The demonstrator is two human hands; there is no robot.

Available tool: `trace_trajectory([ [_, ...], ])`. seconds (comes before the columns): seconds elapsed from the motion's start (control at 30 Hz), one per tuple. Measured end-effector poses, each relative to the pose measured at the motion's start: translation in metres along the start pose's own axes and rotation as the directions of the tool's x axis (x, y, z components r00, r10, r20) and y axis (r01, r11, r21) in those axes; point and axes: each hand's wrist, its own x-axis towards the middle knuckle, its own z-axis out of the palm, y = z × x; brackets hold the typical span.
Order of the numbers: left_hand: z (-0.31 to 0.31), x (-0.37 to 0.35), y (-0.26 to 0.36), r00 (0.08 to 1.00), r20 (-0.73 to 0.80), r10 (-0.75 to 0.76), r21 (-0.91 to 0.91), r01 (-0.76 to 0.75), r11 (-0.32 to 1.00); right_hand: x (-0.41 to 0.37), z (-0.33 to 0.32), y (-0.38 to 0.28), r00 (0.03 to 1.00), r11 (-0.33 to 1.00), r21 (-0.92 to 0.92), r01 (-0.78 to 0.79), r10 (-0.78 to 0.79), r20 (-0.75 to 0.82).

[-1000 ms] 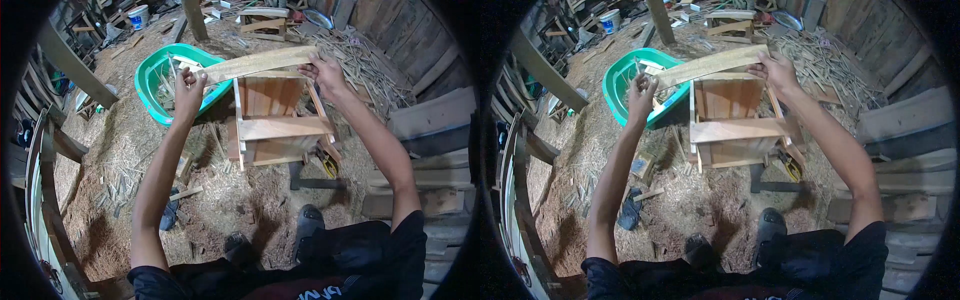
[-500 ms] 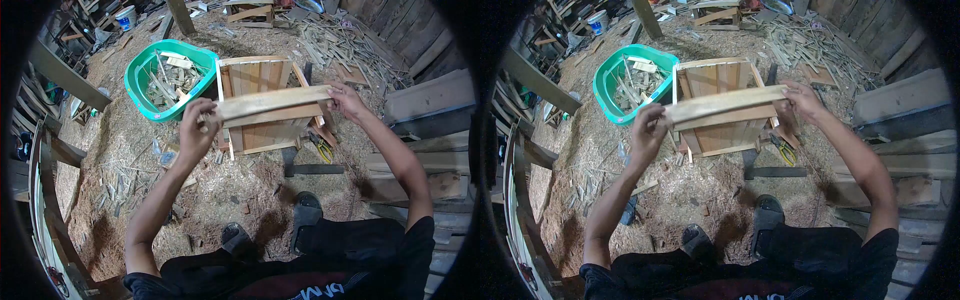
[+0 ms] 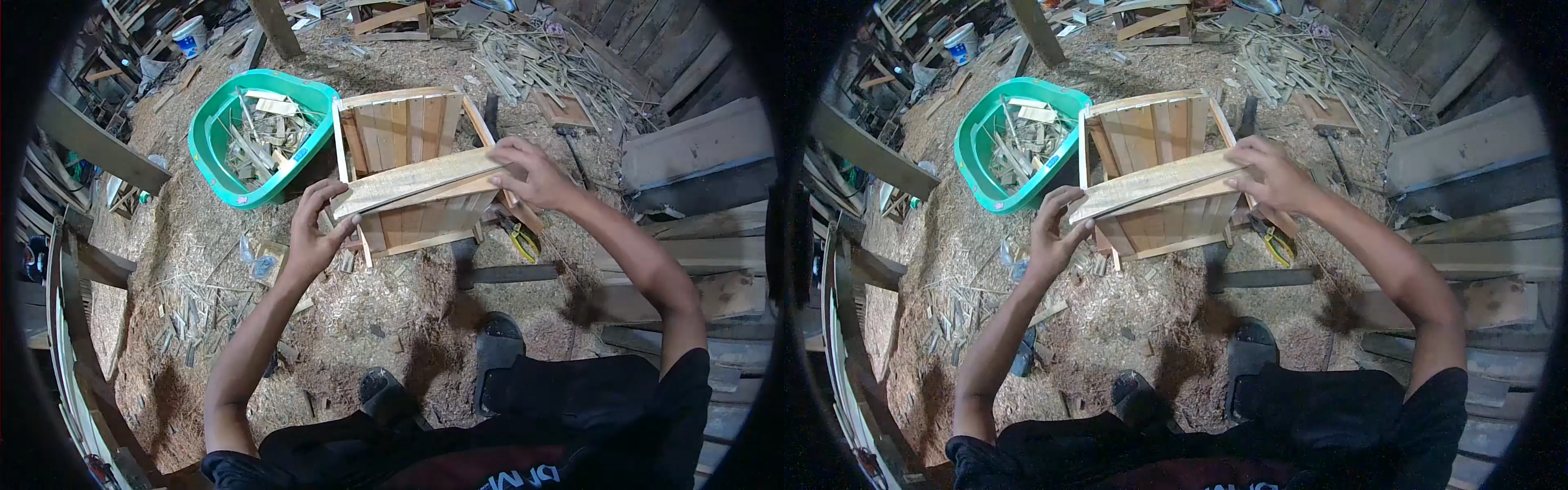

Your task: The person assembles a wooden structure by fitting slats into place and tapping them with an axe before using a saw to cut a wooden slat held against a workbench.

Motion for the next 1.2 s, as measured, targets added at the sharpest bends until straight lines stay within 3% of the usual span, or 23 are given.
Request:
trace_trajectory([
  [0.03,0.000,0.000,-0.001,1.000,-0.005,0.026,-0.006,-0.026,1.000,0.002,0.001,-0.003,0.999,0.996,0.083,-0.020,0.017,0.034],
  [0.13,-0.003,-0.004,0.000,0.998,0.026,0.053,-0.039,-0.052,0.998,0.000,0.000,-0.006,0.999,0.998,0.061,0.031,-0.033,0.036],
  [0.2,-0.004,-0.007,-0.005,0.998,0.049,0.038,-0.070,-0.034,0.997,0.003,0.005,-0.009,0.986,0.986,-0.113,0.122,-0.133,-0.095],
  [0.23,-0.004,-0.007,-0.008,0.999,0.053,0.015,-0.171,-0.006,0.985,0.002,0.007,-0.010,0.971,0.967,-0.203,0.156,-0.188,-0.150],
  [0.33,-0.010,-0.005,-0.012,0.997,0.082,0.010,-0.166,0.004,0.986,0.002,0.006,-0.002,0.992,0.989,-0.081,0.122,-0.120,0.029],
  [0.5,-0.011,-0.005,-0.010,0.993,0.098,0.064,-0.033,-0.061,0.998,0.001,0.007,-0.001,0.986,0.979,-0.126,0.163,-0.157,0.057],
  [0.6,-0.012,-0.002,-0.011,0.997,0.081,0.019,-0.028,-0.016,0.999,0.005,0.003,-0.007,0.985,0.982,-0.099,0.161,-0.154,0.077],
  [0.63,-0.011,-0.001,-0.008,0.991,0.069,-0.112,-0.161,0.122,0.979,0.005,0.002,-0.007,0.985,0.985,-0.071,0.155,-0.148,0.088],
  [0.67,-0.015,0.002,-0.006,0.995,0.097,-0.012,-0.140,0.025,0.990,0.005,0.003,-0.006,0.987,0.986,-0.081,0.147,-0.140,0.083],
  [0.73,-0.006,0.004,-0.006,1.000,0.006,-0.003,-0.293,0.005,0.956,0.010,0.006,-0.006,0.989,0.986,-0.099,0.136,-0.129,0.070],
  [0.77,-0.003,0.003,-0.016,0.992,-0.018,-0.125,-0.377,0.109,0.920,0.011,0.004,-0.006,0.990,0.986,-0.114,0.121,-0.112,0.084],
  [0.87,0.013,-0.005,-0.063,0.854,0.056,-0.517,-0.588,0.447,0.674,0.018,-0.003,0.005,0.997,0.999,0.020,0.039,-0.040,0.064],
  [0.9,0.021,-0.015,-0.094,0.721,0.045,-0.692,-0.538,0.601,0.591,0.016,-0.004,0.015,0.997,0.997,0.038,0.062,-0.063,0.040],
  [0.97,0.037,-0.027,-0.114,0.523,0.193,-0.830,-0.361,0.824,0.436,0.002,0.005,0.042,1.000,0.996,0.091,-0.001,0.002,-0.018],
  [1.03,0.055,-0.036,-0.092,0.484,0.347,-0.803,-0.288,0.870,0.400,-0.003,0.004,0.033,0.994,0.975,0.189,-0.113,0.110,0.025],
  [1.07,0.074,-0.040,-0.092,0.501,0.324,-0.803,-0.367,0.848,0.381,-0.003,0.006,0.033,0.994,0.976,0.189,-0.111,0.110,0.014],
  [1.13,0.094,-0.035,-0.095,0.438,0.376,-0.817,-0.378,0.877,0.296,-0.013,0.012,0.038,0.991,0.974,0.186,-0.128,0.134,-0.023],
  [1.2,0.095,-0.032,-0.131,0.428,0.424,-0.798,-0.397,0.880,0.261,-0.015,0.013,0.045,0.991,0.977,0.165,-0.135,0.137,-0.002],
])
